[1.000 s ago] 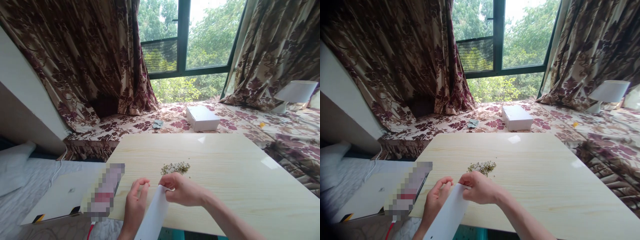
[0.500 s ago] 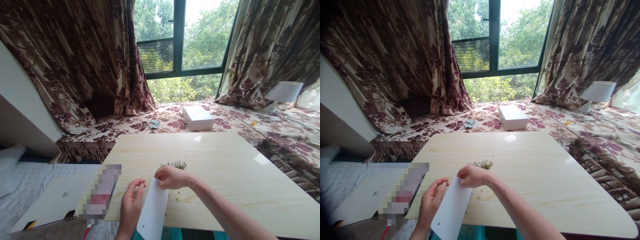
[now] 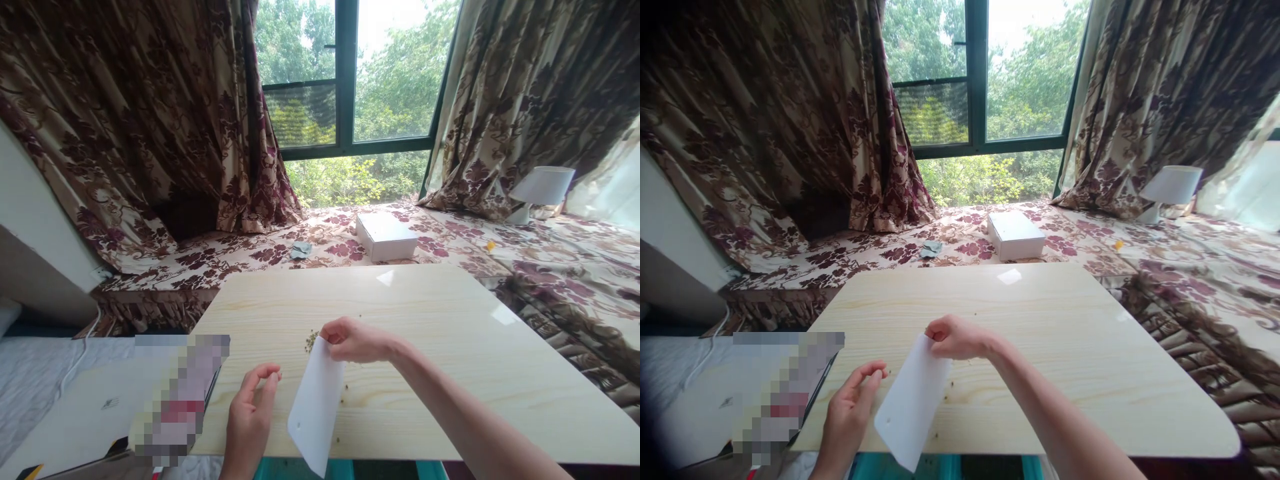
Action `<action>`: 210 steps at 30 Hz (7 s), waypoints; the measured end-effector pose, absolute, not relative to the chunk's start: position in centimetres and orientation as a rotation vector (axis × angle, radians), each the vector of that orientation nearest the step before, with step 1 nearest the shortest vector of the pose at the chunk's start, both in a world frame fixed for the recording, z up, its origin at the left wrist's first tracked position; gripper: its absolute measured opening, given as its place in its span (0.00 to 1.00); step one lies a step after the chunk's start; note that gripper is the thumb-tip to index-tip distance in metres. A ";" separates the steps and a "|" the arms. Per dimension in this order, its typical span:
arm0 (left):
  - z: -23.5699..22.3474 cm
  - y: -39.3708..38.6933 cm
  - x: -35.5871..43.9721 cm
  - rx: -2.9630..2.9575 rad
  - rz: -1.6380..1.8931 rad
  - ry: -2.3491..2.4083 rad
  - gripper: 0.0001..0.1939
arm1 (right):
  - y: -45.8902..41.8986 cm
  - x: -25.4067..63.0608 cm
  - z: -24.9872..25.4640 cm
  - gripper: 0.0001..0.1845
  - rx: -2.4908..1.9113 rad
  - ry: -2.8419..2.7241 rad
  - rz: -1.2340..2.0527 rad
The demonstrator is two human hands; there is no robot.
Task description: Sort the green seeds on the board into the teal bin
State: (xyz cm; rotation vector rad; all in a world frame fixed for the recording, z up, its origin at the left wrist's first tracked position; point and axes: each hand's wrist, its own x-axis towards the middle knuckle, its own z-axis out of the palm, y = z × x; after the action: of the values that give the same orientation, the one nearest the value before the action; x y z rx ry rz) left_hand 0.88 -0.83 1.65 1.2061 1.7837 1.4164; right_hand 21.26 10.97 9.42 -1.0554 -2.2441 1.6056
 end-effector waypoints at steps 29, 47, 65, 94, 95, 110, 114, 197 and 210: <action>1.8 -0.9 1.1 1.244 1.379 1.805 0.19 | 7.2 23.6 7.2 0.13 -1.238 -2.005 1.690; 2.0 -0.9 1.2 1.267 1.386 1.786 0.17 | 0.2 26.9 7.3 0.09 -1.210 -1.627 1.818; 2.3 -1.0 1.3 1.246 1.381 1.806 0.18 | 1.4 32.4 7.4 0.15 -1.324 -1.432 1.609; 5.9 -4.7 -4.5 0.625 2.349 1.693 0.11 | 11.0 7.5 7.3 0.12 -1.002 -2.103 1.746; 6.1 -4.9 -4.5 0.636 2.355 1.688 0.11 | 11.2 7.1 7.2 0.11 -0.999 -2.135 1.753; 7.3 -6.1 -3.6 0.624 2.352 1.648 0.11 | 12.8 6.0 7.0 0.09 -0.918 -2.448 1.723; 7.1 -5.7 -2.8 0.665 2.263 1.668 0.12 | 12.5 8.6 7.1 0.10 -0.953 -2.468 1.710; 0.2 0.1 1.8 1.975 1.242 1.851 0.06 | 4.6 32.0 5.6 0.20 -1.442 -1.085 1.044; 0.3 0.0 1.9 1.980 1.245 1.841 0.06 | 3.2 32.9 6.2 0.20 -1.542 -1.022 1.003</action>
State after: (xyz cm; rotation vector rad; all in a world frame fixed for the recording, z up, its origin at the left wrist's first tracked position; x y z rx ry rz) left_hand 1.86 0.01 0.31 1.9804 1.8406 1.2446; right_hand 32.88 3.16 6.21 -1.5418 -1.0216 1.0034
